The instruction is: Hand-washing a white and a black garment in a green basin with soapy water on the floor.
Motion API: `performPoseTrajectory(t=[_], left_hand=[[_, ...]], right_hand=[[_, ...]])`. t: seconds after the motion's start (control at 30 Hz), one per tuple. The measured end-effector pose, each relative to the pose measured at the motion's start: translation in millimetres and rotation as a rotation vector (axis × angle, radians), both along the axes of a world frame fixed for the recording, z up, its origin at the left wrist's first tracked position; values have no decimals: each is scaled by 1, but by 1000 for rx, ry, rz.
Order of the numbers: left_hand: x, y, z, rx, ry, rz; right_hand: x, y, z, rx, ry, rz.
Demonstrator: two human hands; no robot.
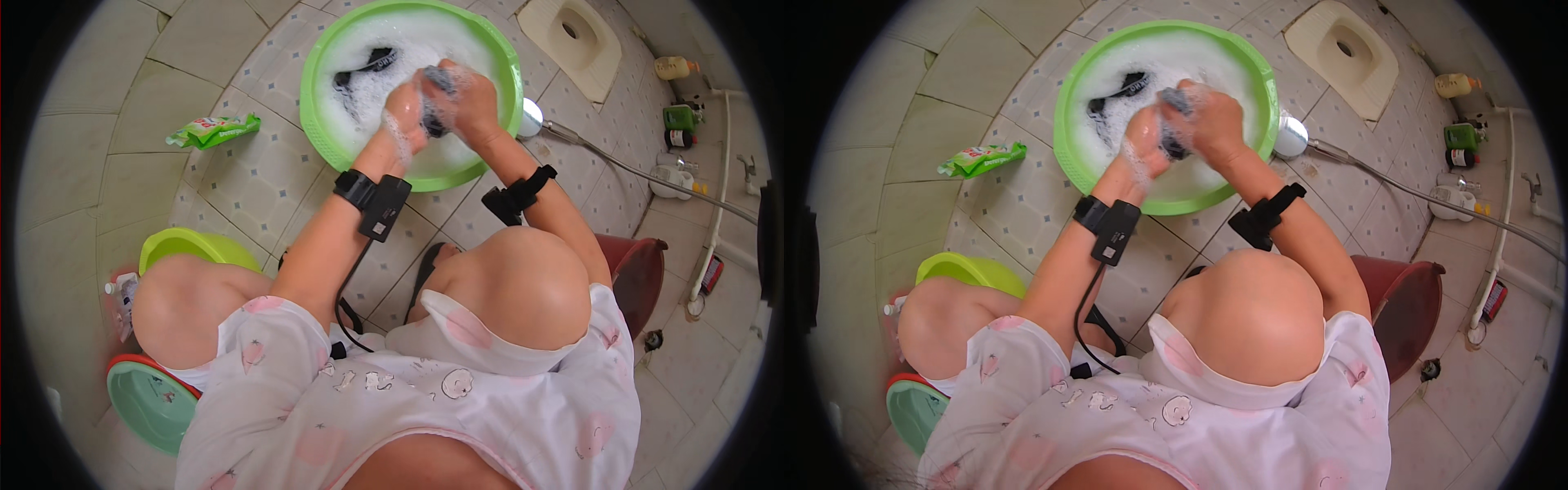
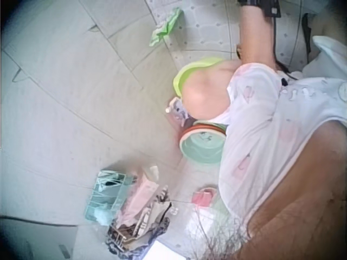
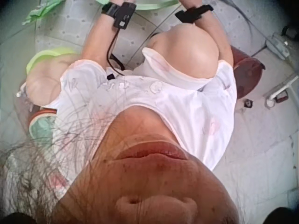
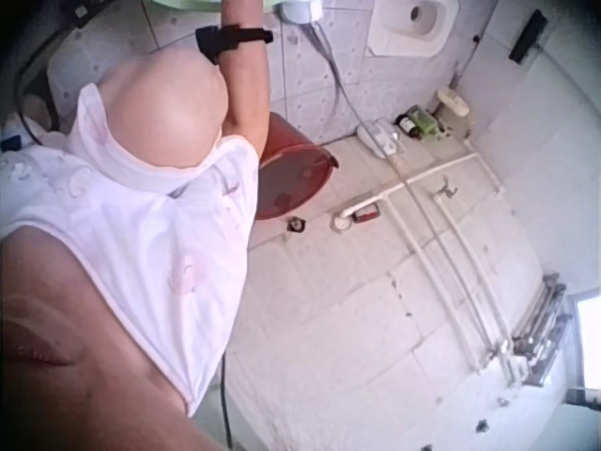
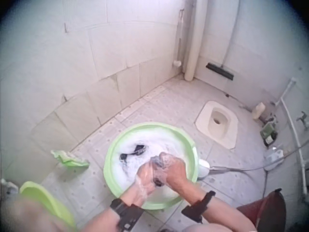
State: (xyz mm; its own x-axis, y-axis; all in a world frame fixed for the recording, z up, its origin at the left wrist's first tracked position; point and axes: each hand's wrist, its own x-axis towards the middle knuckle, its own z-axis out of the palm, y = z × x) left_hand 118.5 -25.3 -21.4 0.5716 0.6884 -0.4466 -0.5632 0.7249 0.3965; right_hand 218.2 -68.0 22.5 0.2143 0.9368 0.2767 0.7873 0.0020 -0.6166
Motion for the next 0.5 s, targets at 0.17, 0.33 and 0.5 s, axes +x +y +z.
performPoseTrajectory(t=[0.17,0.33,0.5], left_hand=[[-8,14,-3,12,-9,14],[1,14,24,200,63,-18],[-16,24,30,210,417,-192]], right_hand=[[3,3,-10,91,96,143],[33,17,13,-28,491,11],[39,21,4,-21,795,42]])
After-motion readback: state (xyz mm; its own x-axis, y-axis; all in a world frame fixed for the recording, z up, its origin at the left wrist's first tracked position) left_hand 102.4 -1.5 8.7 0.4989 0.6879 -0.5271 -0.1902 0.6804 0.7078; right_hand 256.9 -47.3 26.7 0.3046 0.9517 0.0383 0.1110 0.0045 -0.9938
